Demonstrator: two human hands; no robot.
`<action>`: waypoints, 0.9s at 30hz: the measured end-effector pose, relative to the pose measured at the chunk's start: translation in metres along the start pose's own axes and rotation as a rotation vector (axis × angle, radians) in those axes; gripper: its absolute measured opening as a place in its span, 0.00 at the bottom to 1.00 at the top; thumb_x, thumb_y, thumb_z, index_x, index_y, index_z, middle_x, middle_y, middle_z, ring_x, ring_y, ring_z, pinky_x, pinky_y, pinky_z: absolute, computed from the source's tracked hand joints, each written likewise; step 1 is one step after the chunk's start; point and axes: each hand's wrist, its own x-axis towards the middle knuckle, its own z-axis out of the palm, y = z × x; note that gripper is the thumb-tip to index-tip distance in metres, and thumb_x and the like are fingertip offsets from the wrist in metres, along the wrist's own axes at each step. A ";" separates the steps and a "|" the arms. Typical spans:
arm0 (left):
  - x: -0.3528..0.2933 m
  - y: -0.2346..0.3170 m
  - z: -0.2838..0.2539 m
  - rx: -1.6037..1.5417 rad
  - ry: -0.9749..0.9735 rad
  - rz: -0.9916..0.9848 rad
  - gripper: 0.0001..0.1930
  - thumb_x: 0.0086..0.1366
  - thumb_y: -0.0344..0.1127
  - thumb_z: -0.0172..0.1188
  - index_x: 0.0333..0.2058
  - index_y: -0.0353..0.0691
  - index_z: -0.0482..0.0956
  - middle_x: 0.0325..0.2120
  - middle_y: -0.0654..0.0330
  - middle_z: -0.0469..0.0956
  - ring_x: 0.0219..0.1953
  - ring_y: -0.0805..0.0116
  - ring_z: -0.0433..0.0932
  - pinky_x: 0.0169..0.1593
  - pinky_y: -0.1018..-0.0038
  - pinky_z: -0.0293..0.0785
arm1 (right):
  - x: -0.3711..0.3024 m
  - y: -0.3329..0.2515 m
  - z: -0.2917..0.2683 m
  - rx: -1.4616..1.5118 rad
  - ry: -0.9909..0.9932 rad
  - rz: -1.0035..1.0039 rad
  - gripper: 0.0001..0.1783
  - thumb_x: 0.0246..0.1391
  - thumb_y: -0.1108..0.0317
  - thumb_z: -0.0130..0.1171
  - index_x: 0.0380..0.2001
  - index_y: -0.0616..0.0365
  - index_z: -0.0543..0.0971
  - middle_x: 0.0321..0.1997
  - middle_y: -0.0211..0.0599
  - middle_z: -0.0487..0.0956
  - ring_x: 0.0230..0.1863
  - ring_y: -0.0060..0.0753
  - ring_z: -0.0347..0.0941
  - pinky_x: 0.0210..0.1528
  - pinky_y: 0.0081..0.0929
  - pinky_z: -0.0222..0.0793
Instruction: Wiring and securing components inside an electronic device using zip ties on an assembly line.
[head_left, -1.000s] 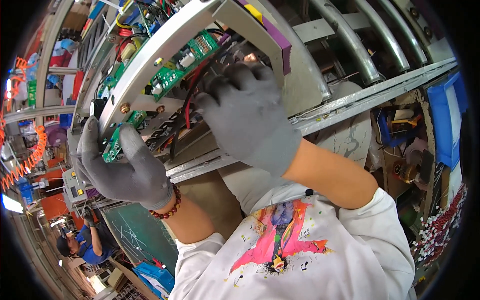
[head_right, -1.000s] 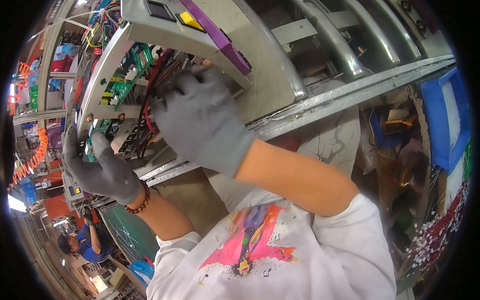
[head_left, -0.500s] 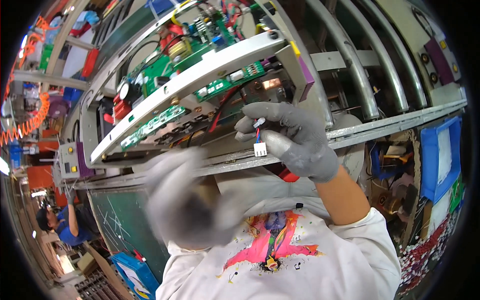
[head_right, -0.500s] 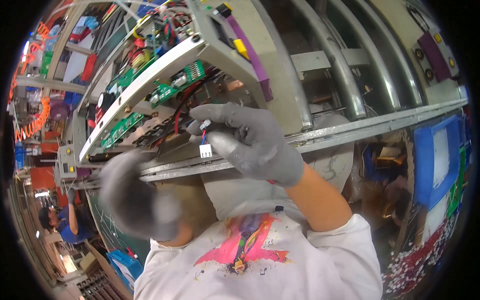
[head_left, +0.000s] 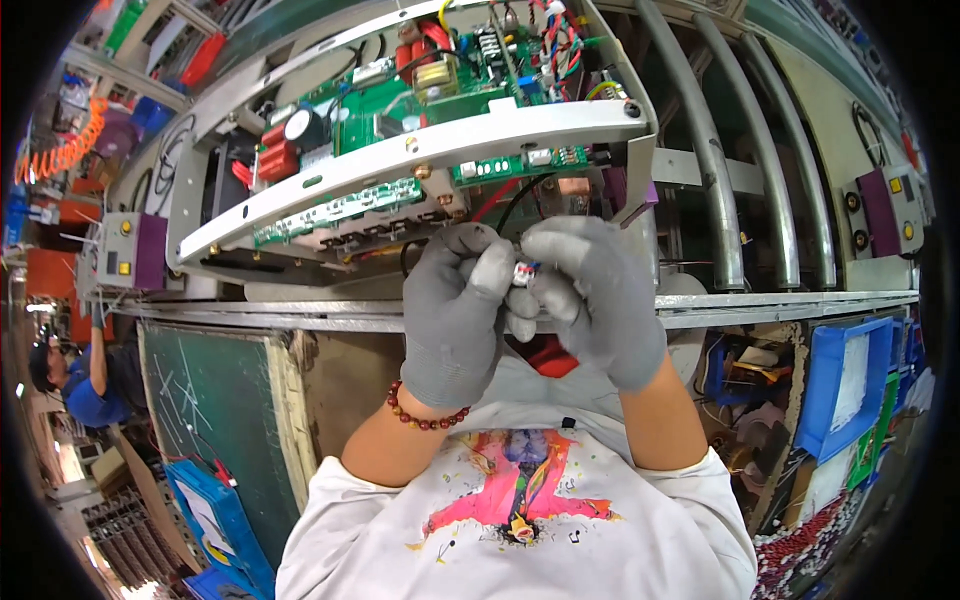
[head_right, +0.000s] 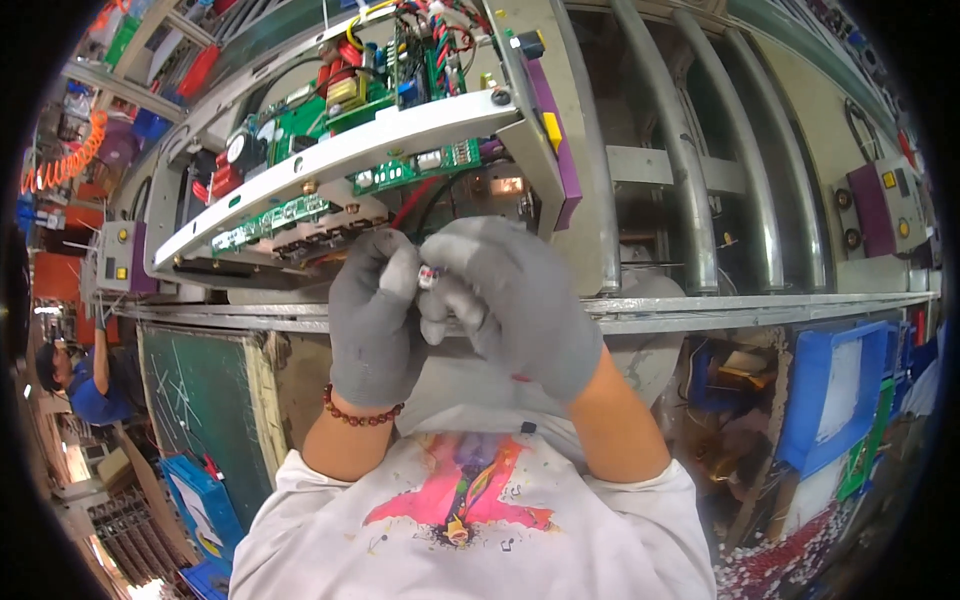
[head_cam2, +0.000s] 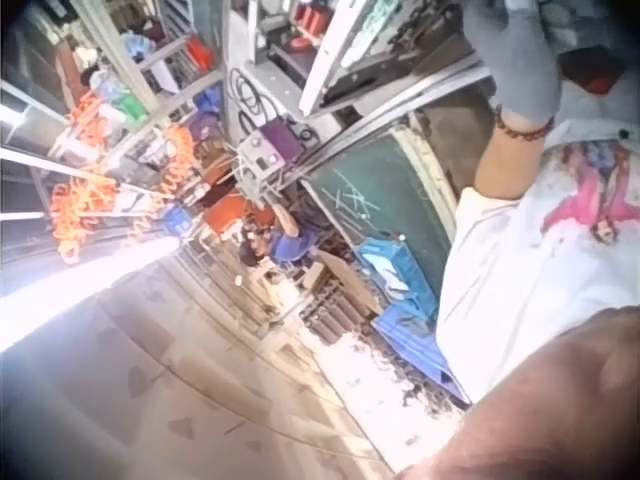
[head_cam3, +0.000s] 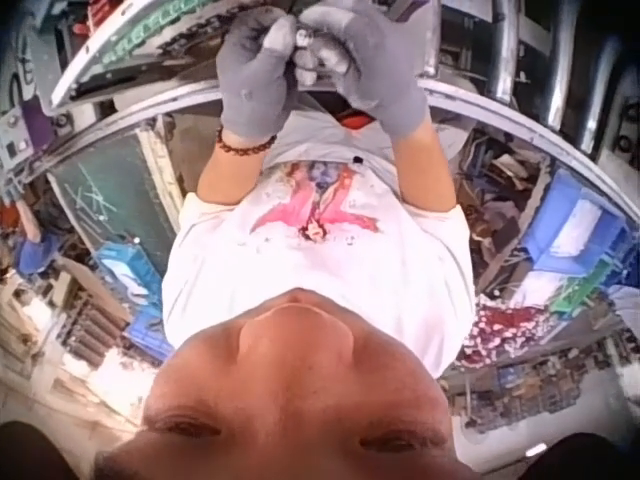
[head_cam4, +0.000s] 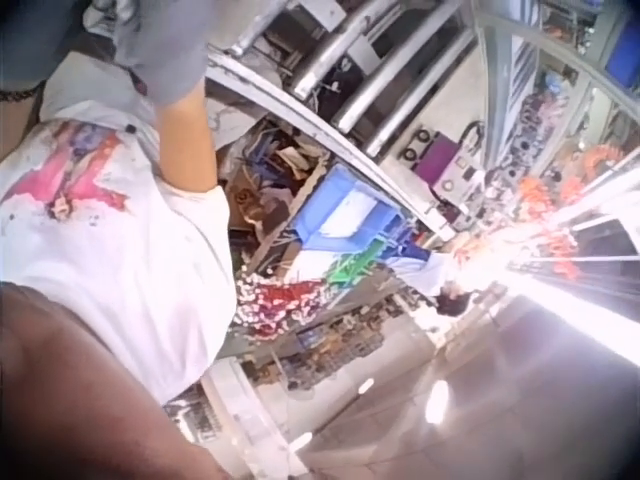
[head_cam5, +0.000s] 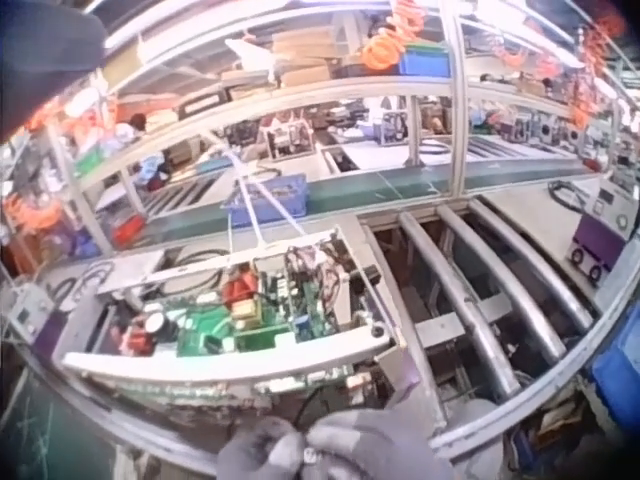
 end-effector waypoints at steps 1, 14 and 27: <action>-0.001 0.001 0.000 0.020 0.034 -0.041 0.09 0.69 0.29 0.61 0.43 0.30 0.73 0.31 0.55 0.81 0.25 0.74 0.80 0.28 0.78 0.79 | 0.004 0.000 -0.002 -0.018 -0.024 0.029 0.10 0.55 0.73 0.64 0.41 0.57 0.78 0.33 0.41 0.78 0.34 0.46 0.76 0.32 0.37 0.72; 0.025 0.000 0.004 1.009 -0.061 0.923 0.18 0.64 0.28 0.64 0.53 0.42 0.80 0.32 0.51 0.80 0.30 0.53 0.81 0.34 0.67 0.78 | 0.022 -0.008 0.004 -0.296 0.225 -0.097 0.06 0.58 0.74 0.62 0.40 0.58 0.80 0.33 0.38 0.78 0.33 0.42 0.76 0.34 0.32 0.72; 0.019 0.074 -0.020 1.225 0.032 1.328 0.18 0.57 0.25 0.64 0.49 0.36 0.82 0.32 0.53 0.82 0.30 0.61 0.81 0.34 0.69 0.77 | 0.040 -0.004 -0.002 -0.692 0.327 -0.330 0.21 0.43 0.79 0.63 0.43 0.51 0.84 0.40 0.38 0.80 0.36 0.42 0.79 0.36 0.32 0.78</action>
